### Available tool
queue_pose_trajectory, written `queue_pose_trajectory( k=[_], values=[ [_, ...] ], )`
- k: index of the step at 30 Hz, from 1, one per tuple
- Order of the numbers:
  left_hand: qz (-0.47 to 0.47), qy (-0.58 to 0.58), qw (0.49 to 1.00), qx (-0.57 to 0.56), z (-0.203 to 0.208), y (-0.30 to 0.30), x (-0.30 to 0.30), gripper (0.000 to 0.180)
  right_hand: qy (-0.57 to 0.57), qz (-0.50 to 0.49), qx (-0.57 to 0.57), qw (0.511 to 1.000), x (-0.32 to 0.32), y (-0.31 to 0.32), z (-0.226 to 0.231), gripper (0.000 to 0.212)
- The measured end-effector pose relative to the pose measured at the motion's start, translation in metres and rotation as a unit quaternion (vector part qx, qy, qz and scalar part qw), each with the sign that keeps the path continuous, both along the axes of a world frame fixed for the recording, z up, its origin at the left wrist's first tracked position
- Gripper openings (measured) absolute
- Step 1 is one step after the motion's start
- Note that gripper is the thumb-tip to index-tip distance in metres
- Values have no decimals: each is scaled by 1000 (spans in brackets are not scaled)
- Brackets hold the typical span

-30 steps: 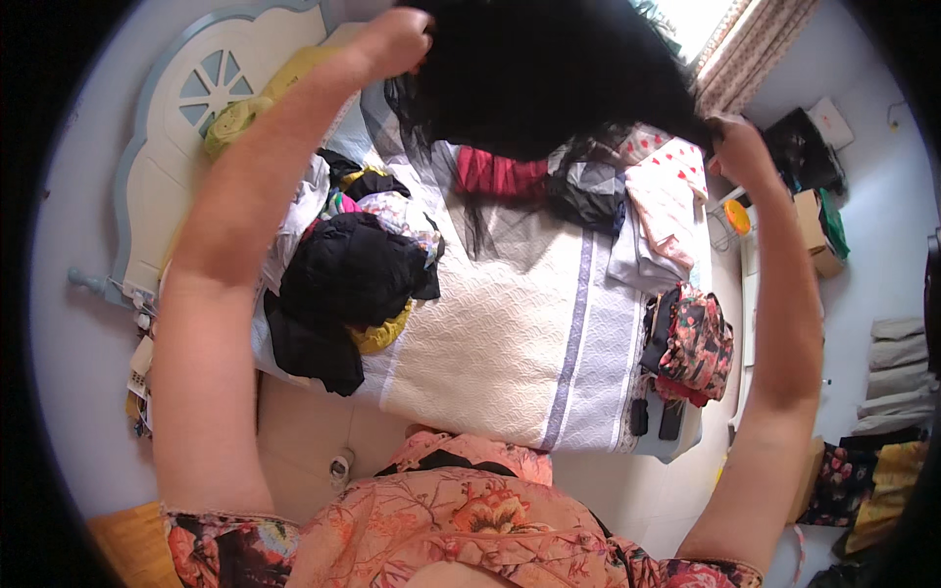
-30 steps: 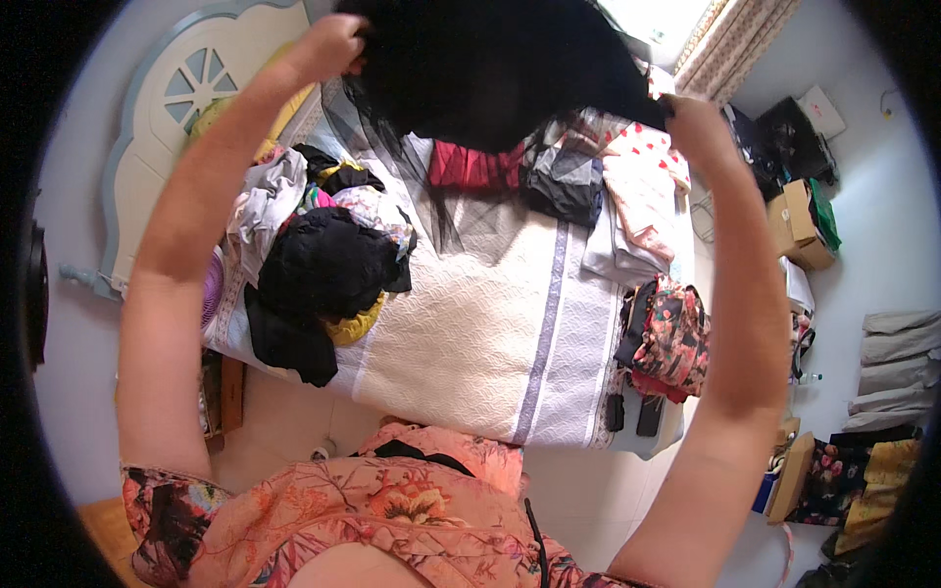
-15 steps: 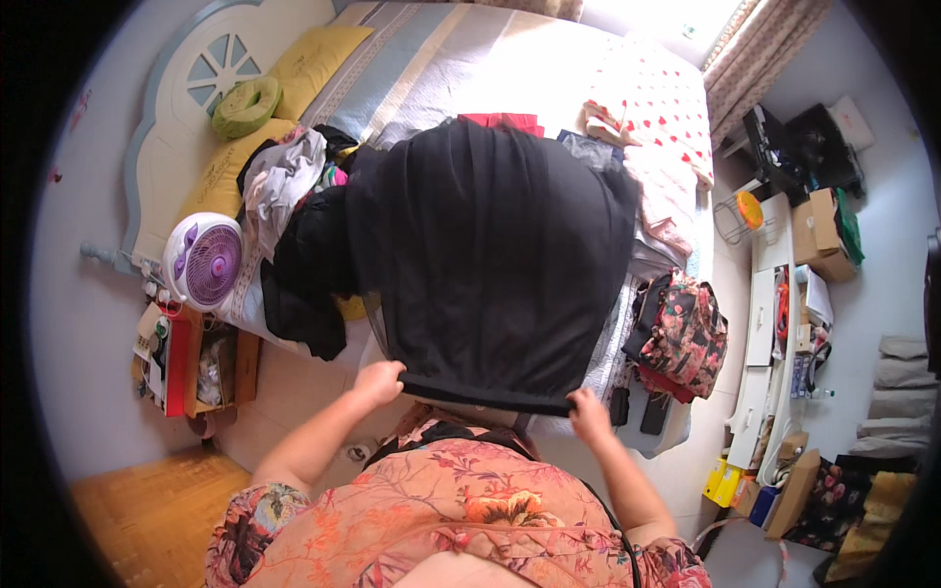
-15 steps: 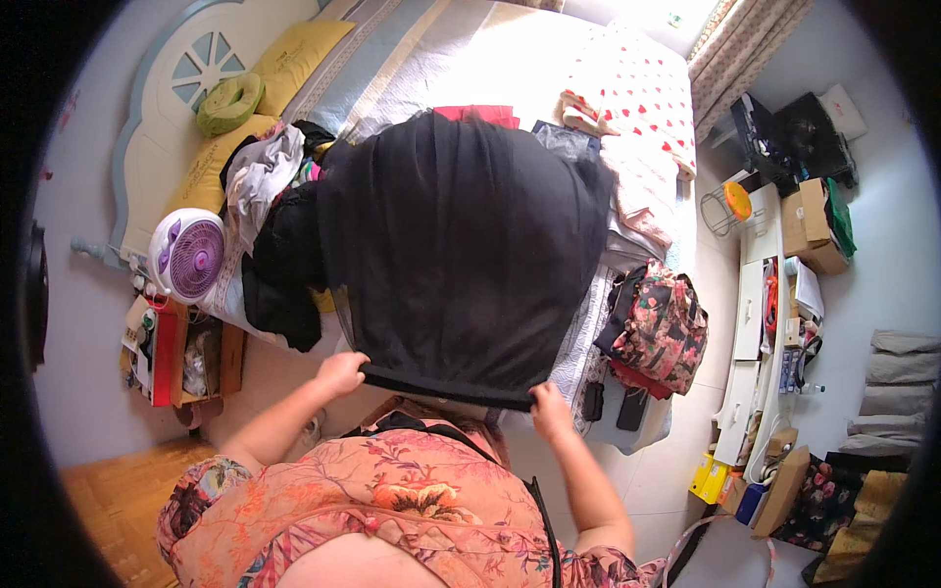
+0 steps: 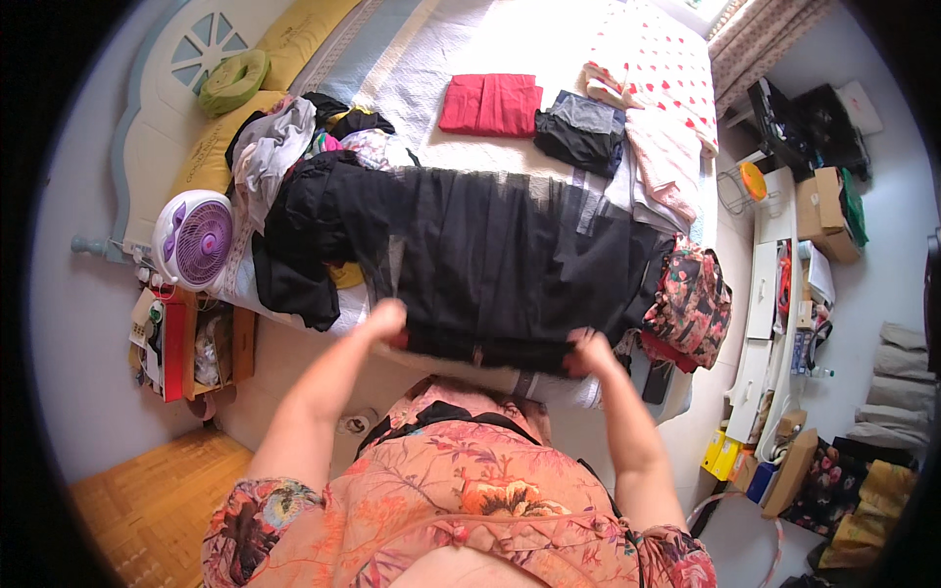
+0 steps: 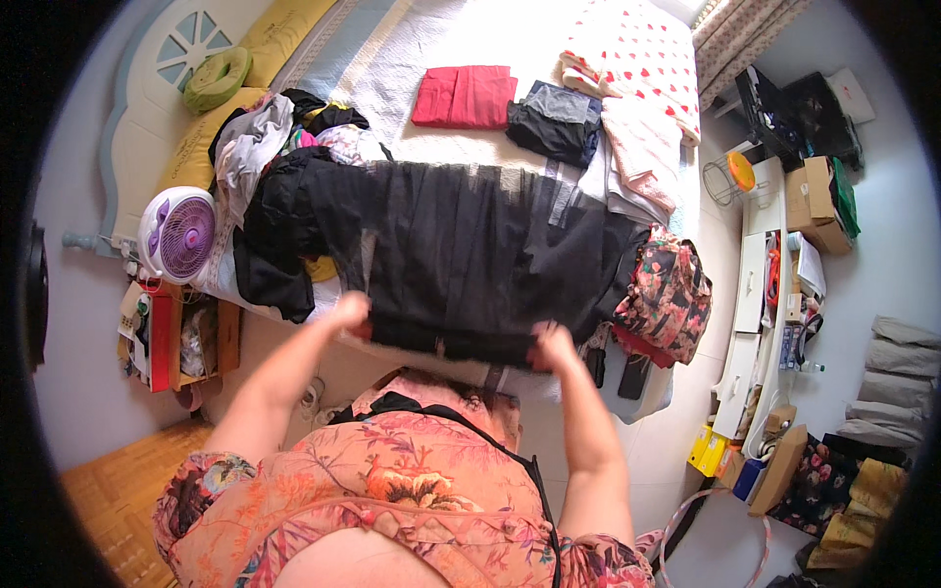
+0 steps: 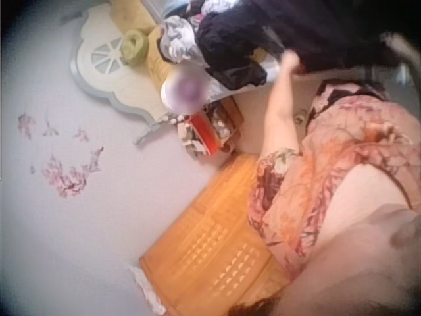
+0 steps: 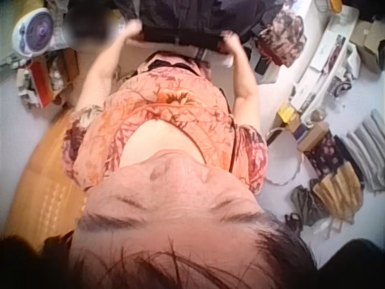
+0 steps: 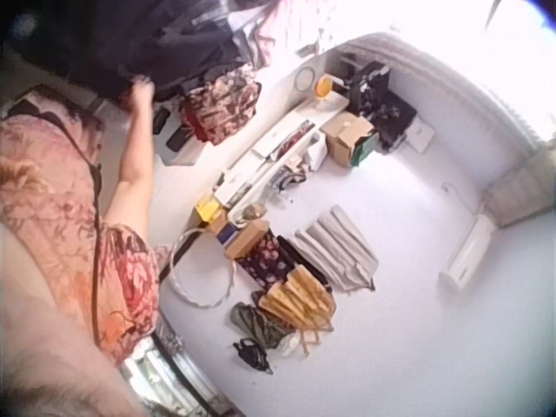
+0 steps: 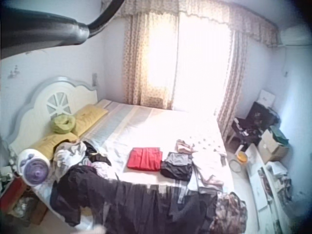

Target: The person folds several items of clothing on a bed, including a black top, a patterned shirt, a red top, and a black skirt, and then places a floral dress onto a hanger.

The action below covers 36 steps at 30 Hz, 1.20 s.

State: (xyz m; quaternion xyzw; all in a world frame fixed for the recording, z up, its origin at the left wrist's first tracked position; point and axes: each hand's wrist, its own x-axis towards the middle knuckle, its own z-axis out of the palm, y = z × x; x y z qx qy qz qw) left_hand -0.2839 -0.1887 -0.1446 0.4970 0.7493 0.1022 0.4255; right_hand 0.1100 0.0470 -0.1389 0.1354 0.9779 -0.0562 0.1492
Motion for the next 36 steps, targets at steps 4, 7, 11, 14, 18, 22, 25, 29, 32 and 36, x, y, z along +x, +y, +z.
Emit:
queue_pose_trajectory(
  k=[4,7,11,14,18,22,25,29,32,36],
  values=[
    [54,265,904,332,150,155,-89,20,360,-495,-182,770,-110,93,190,22],
    [195,123,765,602,326,178,-83,33,662,-265,-55,699,-127,82,330,37],
    [142,56,624,766,414,109,-33,44,759,-242,18,604,-107,10,387,43],
    [166,135,694,688,382,69,-12,49,693,-264,-13,671,-72,-24,355,44],
    [40,111,850,514,331,31,11,50,530,-259,-134,796,-49,-50,307,46],
    [54,98,926,360,240,22,14,53,407,-311,-181,839,-44,-48,240,51],
    [52,112,953,277,171,16,17,52,320,-347,-196,859,-30,-51,169,50],
    [67,92,984,135,88,-4,38,45,277,-400,-229,843,-15,-66,85,43],
    [96,57,993,49,46,-33,49,40,187,-461,-288,818,3,-87,30,43],
    [228,-43,970,-73,25,-62,63,41,121,-599,-448,652,26,-125,-4,34]
  ],
)
